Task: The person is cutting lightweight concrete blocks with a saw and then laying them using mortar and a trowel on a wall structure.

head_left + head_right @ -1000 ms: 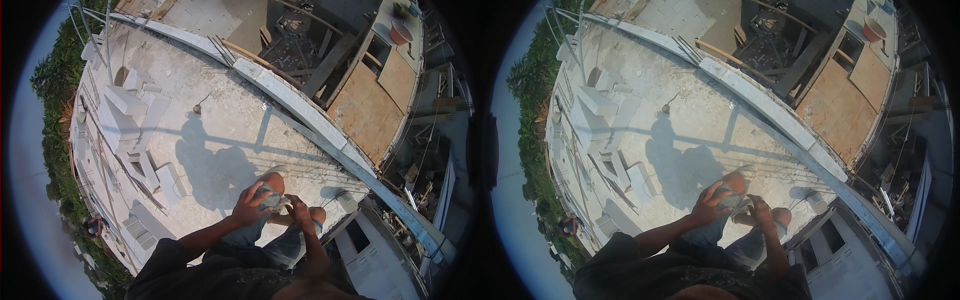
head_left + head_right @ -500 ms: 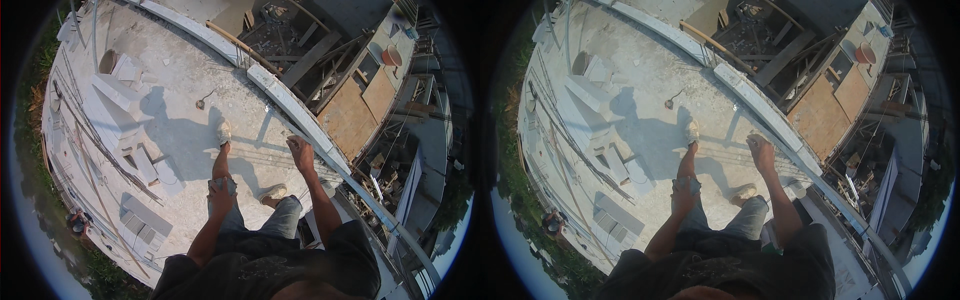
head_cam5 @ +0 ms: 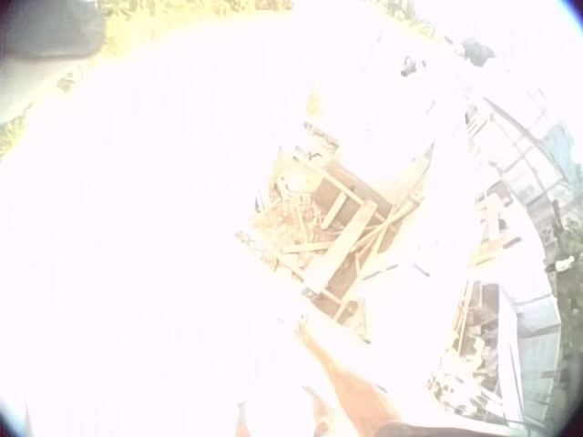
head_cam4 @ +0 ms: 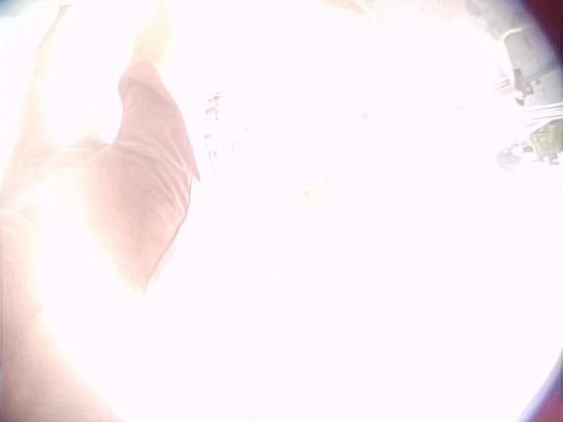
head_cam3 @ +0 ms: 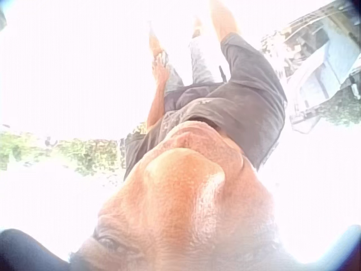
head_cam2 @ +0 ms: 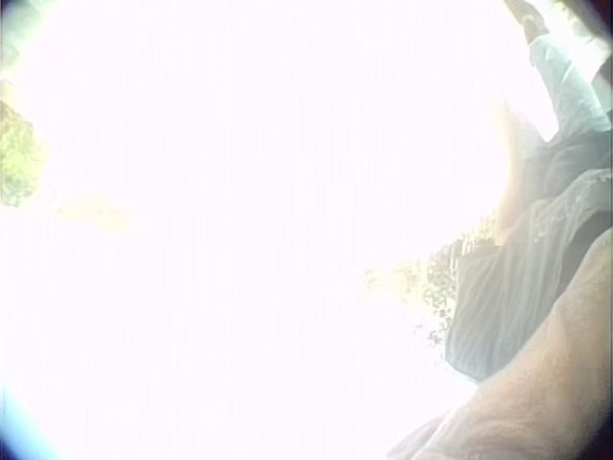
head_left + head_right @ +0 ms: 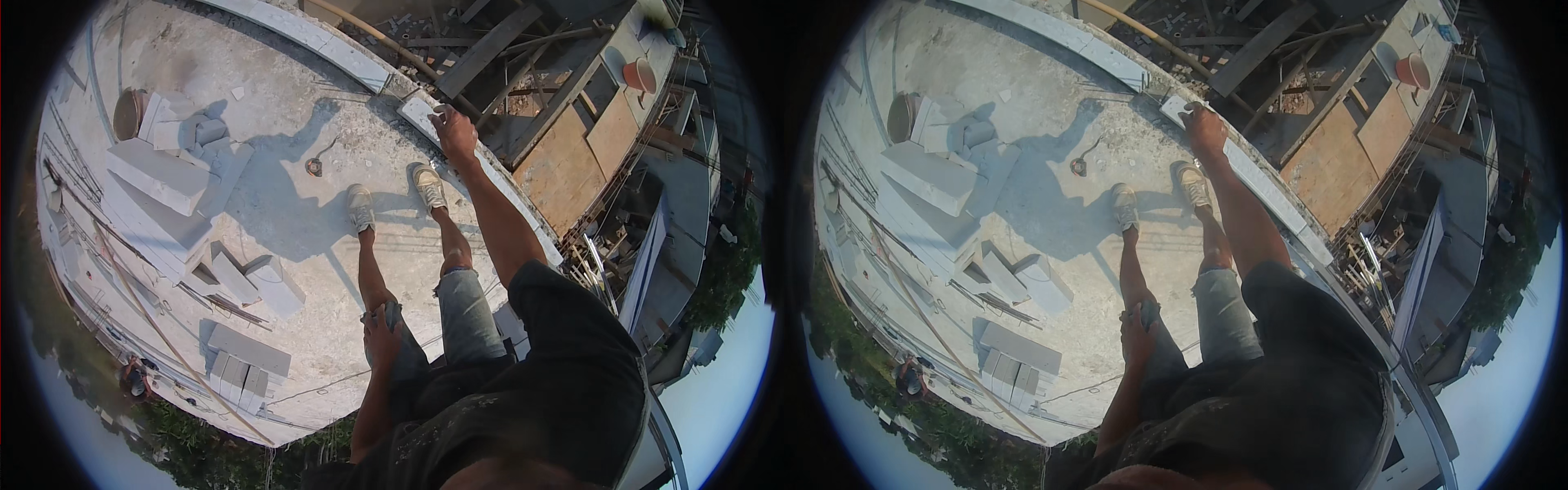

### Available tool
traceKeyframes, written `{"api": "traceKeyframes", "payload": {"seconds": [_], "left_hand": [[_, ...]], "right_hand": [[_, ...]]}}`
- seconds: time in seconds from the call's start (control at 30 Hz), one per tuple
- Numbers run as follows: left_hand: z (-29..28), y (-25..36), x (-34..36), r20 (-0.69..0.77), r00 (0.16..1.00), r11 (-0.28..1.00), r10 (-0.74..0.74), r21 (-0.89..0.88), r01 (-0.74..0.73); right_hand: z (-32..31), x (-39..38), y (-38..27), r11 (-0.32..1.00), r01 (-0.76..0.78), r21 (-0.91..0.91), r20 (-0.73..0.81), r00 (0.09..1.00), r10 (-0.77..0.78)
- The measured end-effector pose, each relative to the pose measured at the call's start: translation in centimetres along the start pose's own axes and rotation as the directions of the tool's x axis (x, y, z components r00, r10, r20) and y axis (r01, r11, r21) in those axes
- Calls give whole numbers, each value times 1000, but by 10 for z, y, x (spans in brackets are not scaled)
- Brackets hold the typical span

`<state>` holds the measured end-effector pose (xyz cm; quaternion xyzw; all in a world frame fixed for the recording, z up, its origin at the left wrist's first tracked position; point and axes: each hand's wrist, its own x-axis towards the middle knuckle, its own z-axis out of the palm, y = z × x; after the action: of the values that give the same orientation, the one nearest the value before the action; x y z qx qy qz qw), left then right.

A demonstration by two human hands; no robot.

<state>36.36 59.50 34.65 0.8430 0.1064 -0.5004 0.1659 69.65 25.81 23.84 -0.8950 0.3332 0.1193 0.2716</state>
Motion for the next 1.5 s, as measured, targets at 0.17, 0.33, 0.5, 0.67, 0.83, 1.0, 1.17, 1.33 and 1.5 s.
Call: {"api": "traceKeyframes", "payload": {"seconds": [0.17,0.33,0.5,0.67,0.83,1.0,1.17,1.33,1.5], "left_hand": [[33,49,-2,-119,993,980,24,-192,-46],[55,77,2,-39,990,981,-139,-139,132],[49,80,12,-61,988,966,-144,-224,127],[38,75,17,-12,987,968,-162,-198,157],[36,55,23,25,992,965,-126,-228,128],[32,40,26,-32,997,946,-70,-319,56],[20,37,25,-95,990,906,-101,-421,52],[20,26,19,-104,988,883,-110,-466,49],[2,19,1,-218,975,880,-41,-470,-69]], "right_hand": [[17,37,-15,969,121,-214,144,985,-91],[27,52,-19,966,221,-136,56,975,-216],[36,50,-12,990,100,-99,110,990,-89],[47,47,-3,996,65,56,-120,991,-57],[58,51,4,991,127,41,-131,984,-120],[67,59,4,974,141,-177,-59,986,-154],[62,61,-8,946,158,-284,-175,961,-213],[35,42,-29,944,163,-287,46,987,-156],[-12,0,-50,985,86,-146,-107,989,-102]]}}
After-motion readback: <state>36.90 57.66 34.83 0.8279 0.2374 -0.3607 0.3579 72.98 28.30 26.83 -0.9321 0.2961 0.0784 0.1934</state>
